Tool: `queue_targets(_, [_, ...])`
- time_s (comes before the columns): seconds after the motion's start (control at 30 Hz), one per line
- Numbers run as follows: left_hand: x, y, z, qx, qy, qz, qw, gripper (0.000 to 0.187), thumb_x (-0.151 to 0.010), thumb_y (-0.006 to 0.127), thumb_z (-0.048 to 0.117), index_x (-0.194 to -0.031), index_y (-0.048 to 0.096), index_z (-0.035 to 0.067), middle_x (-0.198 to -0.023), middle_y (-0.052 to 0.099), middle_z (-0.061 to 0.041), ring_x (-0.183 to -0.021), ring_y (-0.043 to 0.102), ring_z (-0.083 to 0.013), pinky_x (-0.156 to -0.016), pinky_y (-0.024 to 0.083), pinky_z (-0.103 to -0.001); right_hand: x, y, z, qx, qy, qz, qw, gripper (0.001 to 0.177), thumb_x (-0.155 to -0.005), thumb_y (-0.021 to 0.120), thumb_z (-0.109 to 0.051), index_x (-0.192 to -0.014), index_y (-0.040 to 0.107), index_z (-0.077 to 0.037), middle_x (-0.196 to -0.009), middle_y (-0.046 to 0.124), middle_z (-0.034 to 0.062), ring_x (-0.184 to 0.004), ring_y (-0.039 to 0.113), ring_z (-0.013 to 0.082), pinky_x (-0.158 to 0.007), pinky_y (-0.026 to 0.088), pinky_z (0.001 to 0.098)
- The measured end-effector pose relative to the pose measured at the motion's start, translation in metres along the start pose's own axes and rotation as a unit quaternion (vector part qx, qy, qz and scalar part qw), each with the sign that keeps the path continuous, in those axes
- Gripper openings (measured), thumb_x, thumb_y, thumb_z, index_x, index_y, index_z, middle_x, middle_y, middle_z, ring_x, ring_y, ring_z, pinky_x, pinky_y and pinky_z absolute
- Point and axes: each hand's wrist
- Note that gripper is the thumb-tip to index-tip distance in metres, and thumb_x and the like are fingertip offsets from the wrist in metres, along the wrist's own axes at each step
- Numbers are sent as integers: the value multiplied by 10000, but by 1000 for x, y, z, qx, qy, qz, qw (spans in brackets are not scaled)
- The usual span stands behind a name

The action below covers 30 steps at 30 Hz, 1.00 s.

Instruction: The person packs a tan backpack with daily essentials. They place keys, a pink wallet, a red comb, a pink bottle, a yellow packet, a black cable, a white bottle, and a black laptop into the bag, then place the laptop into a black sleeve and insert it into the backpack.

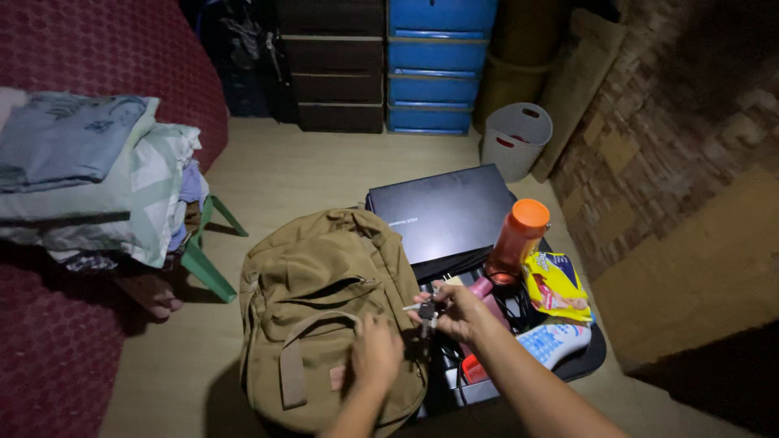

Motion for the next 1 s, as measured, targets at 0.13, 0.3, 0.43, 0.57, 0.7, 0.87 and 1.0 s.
queue_targets(0.13, [-41,-24,-17,-12,-14,100,995,344,-872,663,164,-1203,613,81,-1315,533,-130,-1287,480,-354,-1038,445,-514,-15,6,12,4,9,-49,999,359,-867,544,60,-1189,413,-28,-1131,568,280,-1046,643,430,-915,547,669])
queue_targets(0.3, [-84,-64,-49,-94,-74,-63,991,585,-854,741,264,-1388,537,138,-1622,250,-89,-1523,221,-307,-1191,336,-470,-33,16,31,48,2,-78,996,222,-906,555,23,-1119,501,-4,-1115,633,260,-1043,690,386,-878,607,570])
queue_targets(0.43, [-102,-71,-83,-146,-37,-190,970,685,-914,731,301,-1517,432,174,-1720,-18,-79,-1577,31,-305,-1247,230,-479,-37,21,49,69,12,-98,993,142,-947,608,-61,-1064,533,-30,-1134,694,264,-960,731,395,-787,599,465])
queue_targets(0.57, [-109,-61,-101,-160,24,-156,974,792,-845,795,234,-1517,392,120,-1666,164,-59,-1525,178,-288,-1233,220,-473,-30,40,64,87,8,-118,989,146,-963,589,-68,-1093,550,-14,-1173,706,277,-908,751,380,-819,625,448])
queue_targets(0.7, [-106,-63,-94,-53,128,0,990,425,-848,708,126,-1269,664,148,-1395,590,-40,-1331,523,-250,-1141,355,-477,-5,62,72,101,1,-67,993,246,-913,591,-40,-1155,614,-78,-1080,712,196,-928,746,324,-822,595,467])
queue_targets(0.87, [-104,-97,-64,93,271,100,953,402,-734,610,-85,-992,819,140,-1087,759,-43,-1059,679,-283,-964,539,-386,2,79,81,84,11,-113,990,326,-831,550,64,-1132,601,-52,-973,674,97,-956,734,249,-905,621,570])
queue_targets(1.0, [-91,-112,-36,151,309,96,934,356,-669,671,-76,-930,814,119,-1019,762,-50,-996,667,-298,-909,545,-376,-16,74,89,73,-8,-129,989,232,-909,595,45,-1130,577,-25,-978,634,98,-893,677,234,-911,597,536])
Point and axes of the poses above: each hand's wrist, its own x-axis away from the middle knuckle, its own y-axis out of the palm, z = x × y
